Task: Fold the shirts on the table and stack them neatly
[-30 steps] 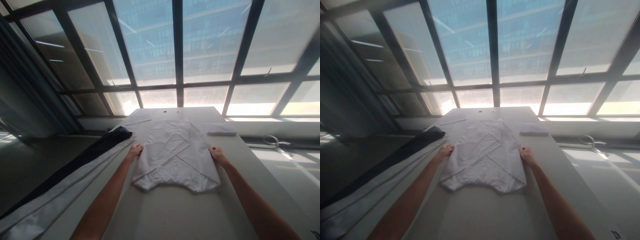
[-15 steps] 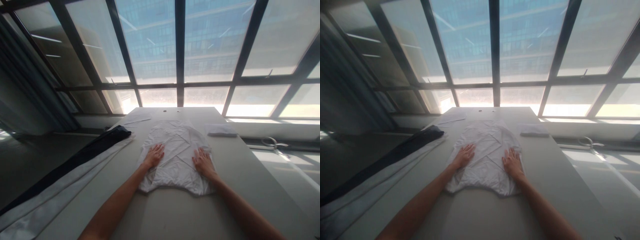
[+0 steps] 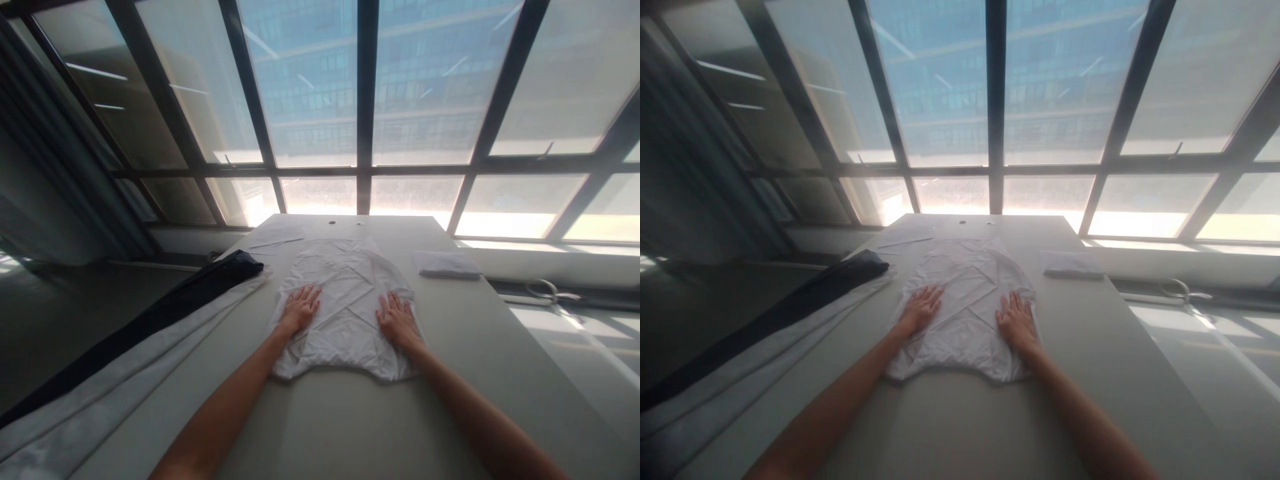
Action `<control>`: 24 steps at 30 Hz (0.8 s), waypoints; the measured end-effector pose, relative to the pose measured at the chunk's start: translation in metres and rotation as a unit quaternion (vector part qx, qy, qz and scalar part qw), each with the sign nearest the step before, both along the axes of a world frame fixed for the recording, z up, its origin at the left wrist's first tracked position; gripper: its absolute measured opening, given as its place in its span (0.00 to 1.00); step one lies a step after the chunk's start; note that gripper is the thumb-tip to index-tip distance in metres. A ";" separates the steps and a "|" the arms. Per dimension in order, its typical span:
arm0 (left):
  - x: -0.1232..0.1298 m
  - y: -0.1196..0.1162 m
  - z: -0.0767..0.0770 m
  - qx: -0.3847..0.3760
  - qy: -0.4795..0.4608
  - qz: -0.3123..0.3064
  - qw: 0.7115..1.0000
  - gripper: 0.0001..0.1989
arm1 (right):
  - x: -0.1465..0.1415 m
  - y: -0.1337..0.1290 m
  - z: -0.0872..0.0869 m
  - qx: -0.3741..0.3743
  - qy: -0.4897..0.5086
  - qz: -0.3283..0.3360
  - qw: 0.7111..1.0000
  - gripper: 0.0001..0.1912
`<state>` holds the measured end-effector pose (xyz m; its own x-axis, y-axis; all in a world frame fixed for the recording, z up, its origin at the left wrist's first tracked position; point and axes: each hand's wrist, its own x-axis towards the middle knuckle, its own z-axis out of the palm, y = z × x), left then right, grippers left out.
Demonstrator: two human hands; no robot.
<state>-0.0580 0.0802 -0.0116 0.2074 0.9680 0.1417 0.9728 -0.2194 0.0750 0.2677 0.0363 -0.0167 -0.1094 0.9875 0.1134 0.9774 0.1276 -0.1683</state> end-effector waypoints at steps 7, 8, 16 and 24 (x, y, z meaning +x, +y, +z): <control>-0.018 -0.040 -0.014 0.028 0.022 -0.014 0.999 0.27 | -0.016 -0.036 -0.010 -0.022 0.055 0.006 0.998 0.33; -0.019 -0.042 -0.014 0.028 0.024 -0.016 0.999 0.27 | -0.018 -0.028 -0.006 -0.015 0.068 0.013 0.997 0.32; -0.019 -0.041 -0.010 0.027 0.008 -0.014 1.000 0.25 | -0.001 0.123 0.043 0.014 0.076 0.052 0.996 0.27; -0.020 -0.044 -0.011 0.021 -0.004 -0.016 1.000 0.25 | 0.049 0.179 0.026 -0.030 0.034 -0.084 0.995 0.32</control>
